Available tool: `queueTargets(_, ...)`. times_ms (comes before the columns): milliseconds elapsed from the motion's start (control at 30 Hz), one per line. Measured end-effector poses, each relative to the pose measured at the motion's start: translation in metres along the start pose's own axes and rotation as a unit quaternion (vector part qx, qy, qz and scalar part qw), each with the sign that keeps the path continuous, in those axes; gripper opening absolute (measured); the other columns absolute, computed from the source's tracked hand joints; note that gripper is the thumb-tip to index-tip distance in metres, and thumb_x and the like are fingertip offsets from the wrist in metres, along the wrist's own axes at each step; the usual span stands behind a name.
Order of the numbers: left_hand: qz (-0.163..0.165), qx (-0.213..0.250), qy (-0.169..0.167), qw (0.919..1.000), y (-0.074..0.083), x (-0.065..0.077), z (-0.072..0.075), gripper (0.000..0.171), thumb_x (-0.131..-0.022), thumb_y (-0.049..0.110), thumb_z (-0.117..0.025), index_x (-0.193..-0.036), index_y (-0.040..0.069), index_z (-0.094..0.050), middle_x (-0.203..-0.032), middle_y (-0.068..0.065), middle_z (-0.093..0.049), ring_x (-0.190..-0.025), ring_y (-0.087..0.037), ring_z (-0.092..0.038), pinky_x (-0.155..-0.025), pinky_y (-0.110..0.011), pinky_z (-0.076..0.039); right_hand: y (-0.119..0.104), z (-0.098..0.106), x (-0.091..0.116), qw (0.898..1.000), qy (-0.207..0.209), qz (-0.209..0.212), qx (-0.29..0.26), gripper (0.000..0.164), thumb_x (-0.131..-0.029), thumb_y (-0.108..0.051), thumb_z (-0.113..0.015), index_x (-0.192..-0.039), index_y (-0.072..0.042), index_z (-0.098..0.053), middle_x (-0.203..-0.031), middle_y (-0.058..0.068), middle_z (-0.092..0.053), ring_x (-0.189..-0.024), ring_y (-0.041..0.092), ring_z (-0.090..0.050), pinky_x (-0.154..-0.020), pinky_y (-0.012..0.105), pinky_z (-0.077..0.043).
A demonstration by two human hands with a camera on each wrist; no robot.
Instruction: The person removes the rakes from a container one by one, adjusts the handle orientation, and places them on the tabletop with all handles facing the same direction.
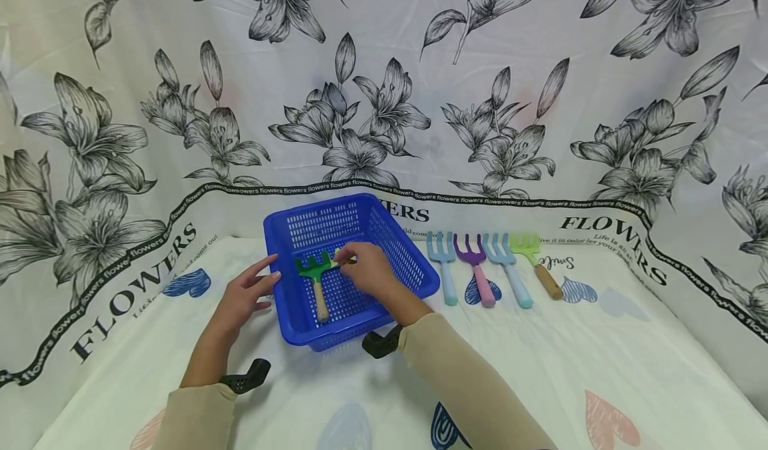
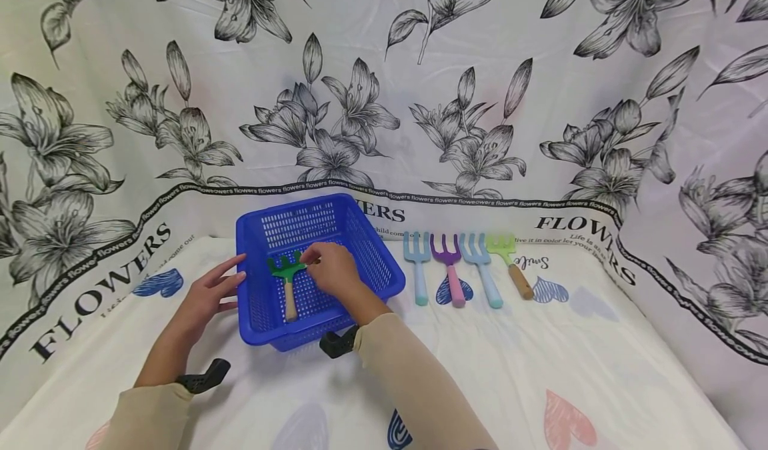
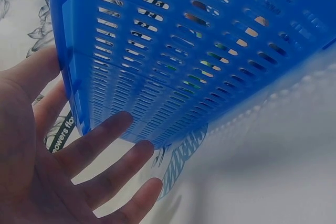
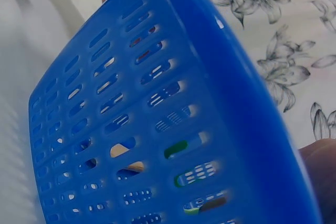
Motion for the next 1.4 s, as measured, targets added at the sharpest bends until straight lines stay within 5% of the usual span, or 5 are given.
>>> queueTargets(533,-0.008,0.002,-0.001,1.0,-0.001,-0.003,0.001,0.072,-0.094,0.056,-0.053,-0.155,0.028,-0.027,-0.15,-0.023,-0.036,-0.127,-0.044,-0.046,-0.097,-0.054,-0.045,0.016,0.025,0.006,0.991,0.111,-0.075,-0.006,0.011,-0.088,-0.018,-0.072,-0.095,-0.009,-0.073,-0.09,-0.002,-0.067,-0.081,0.014,-0.06,-0.071,0.03,-0.053)
queueTargets(1067,-0.011,0.002,-0.002,0.9999,0.003,-0.001,0.001,0.073,-0.094,0.056,-0.053,-0.155,0.026,-0.027,-0.15,-0.023,-0.037,-0.127,-0.044,-0.046,-0.097,-0.054,-0.045,0.025,0.05,0.008,0.987,0.14,-0.063,-0.047,0.015,-0.084,-0.024,-0.076,-0.089,-0.01,-0.073,-0.079,-0.002,-0.065,-0.071,0.015,-0.06,-0.064,0.032,-0.052)
queueTargets(1200,-0.01,0.004,-0.002,0.9999,0.003,-0.001,0.001,0.073,-0.094,0.056,-0.053,-0.155,0.026,-0.028,-0.15,-0.023,-0.037,-0.128,-0.043,-0.045,-0.097,-0.054,-0.045,0.03,0.059,0.011,0.986,0.138,-0.045,-0.087,0.024,-0.085,-0.031,-0.076,-0.091,-0.009,-0.071,-0.082,0.001,-0.064,-0.066,0.016,-0.062,-0.06,0.031,-0.052)
queueTargets(1400,-0.002,0.002,0.001,1.0,0.0,-0.001,0.002,0.073,-0.093,0.057,-0.054,-0.155,0.027,-0.027,-0.151,-0.021,-0.036,-0.128,-0.043,-0.046,-0.098,-0.054,-0.044,0.034,0.077,0.021,0.968,0.161,0.008,-0.192,0.014,-0.09,-0.017,-0.071,-0.096,-0.004,-0.071,-0.089,0.008,-0.067,-0.068,0.019,-0.069,-0.064,0.036,-0.058)
Point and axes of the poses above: each hand's wrist, its own x-axis away from the middle knuckle, its own z-axis out of the back of the hand, y = z × x, the point moved 10 cm from there along -x, towards the middle knuckle
